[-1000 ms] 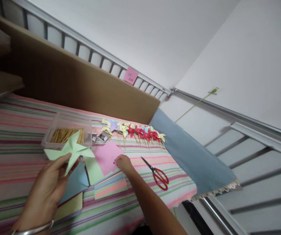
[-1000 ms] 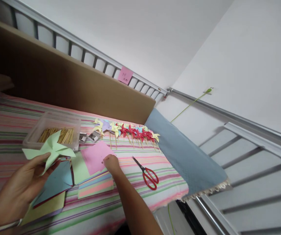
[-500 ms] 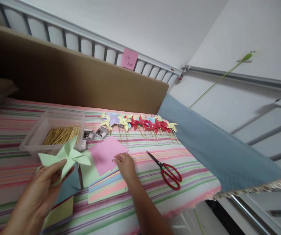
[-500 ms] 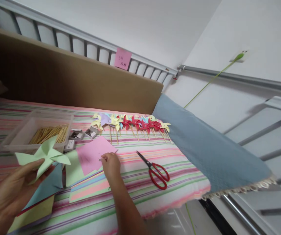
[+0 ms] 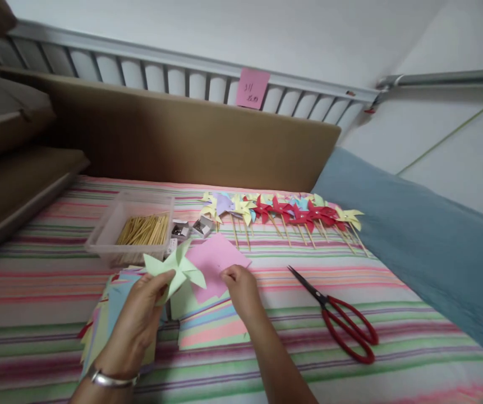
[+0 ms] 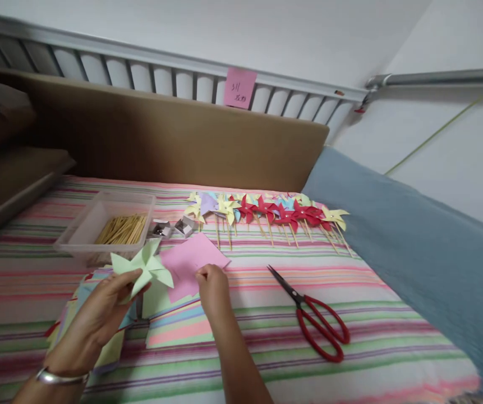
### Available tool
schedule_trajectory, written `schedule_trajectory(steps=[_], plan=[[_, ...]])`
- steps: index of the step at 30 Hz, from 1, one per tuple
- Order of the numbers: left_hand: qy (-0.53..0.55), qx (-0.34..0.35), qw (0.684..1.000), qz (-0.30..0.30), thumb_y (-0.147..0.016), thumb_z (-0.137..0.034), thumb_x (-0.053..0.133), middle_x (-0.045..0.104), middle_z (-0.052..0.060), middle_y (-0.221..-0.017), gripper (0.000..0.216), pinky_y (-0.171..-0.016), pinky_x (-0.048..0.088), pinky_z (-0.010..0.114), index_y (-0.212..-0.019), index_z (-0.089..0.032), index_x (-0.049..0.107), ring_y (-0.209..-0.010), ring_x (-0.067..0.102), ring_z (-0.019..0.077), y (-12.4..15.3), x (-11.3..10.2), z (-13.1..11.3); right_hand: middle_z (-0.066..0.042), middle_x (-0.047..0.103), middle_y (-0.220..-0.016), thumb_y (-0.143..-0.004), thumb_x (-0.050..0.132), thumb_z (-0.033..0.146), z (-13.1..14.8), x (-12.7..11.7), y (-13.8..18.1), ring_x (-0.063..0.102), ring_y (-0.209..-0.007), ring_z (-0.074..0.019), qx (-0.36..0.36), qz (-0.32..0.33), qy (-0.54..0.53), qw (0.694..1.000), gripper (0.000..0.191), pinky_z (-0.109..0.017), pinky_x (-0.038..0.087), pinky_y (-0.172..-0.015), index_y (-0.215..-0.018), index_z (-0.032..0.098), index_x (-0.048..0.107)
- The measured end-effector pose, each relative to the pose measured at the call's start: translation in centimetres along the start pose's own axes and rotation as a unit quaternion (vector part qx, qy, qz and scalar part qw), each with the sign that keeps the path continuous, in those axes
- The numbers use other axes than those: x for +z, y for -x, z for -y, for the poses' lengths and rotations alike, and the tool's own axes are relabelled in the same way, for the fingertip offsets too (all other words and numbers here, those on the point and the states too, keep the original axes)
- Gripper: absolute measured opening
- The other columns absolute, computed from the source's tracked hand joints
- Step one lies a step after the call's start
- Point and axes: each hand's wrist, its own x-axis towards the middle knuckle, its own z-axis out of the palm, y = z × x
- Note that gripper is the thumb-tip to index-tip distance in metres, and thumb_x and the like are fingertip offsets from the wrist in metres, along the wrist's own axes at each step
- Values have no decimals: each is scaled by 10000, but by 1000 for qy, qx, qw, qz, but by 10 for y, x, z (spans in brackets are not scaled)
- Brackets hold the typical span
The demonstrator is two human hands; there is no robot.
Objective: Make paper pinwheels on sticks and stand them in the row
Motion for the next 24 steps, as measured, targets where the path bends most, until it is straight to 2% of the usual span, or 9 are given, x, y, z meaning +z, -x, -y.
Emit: schedule_trajectory(steps=[4,8,11,17,24], plan=[[-27,-1,1000,13,-560,-215,774,689,21,-620,154,-548,453,216,-636,-116,685,-540,581,115,2,7,4,-8,614,-594,-674,550,219,5,-11,7,551,-512,-146,72,24,-124,989,67,-253,424,-474,-617,184,555],[-36,-6,999,-3,-525,-199,782,667,-2,-559,149,-526,435,208,-589,-130,667,-523,577,115,5,10,6,-15,617,-598,-639,621,293,11,-23,11,589,-557,-144,124,39,-243,961,141,-227,425,-458,-668,164,572],[-63,-5,998,-3,-521,-222,780,693,26,-598,175,-538,440,221,-625,-120,684,-551,599,138,7,10,8,-9,600,-594,-605,678,318,13,-30,11,569,-541,-118,152,47,-311,937,204,-203,393,-445,-675,149,589],[-92,-13,996,-5,-527,-235,772,702,40,-604,196,-551,458,223,-660,-112,697,-561,613,150,2,10,14,5,574,-549,-529,766,309,9,-37,9,523,-508,-92,177,46,-388,903,262,-197,380,-452,-642,132,609],[-73,-35,997,-6,-525,-215,777,723,30,-677,162,-587,494,200,-646,-139,700,-631,637,149,-2,12,16,21,560,-538,-521,789,318,6,-38,7,526,-511,-83,181,13,-439,880,297,-194,399,-480,-656,138,596]])
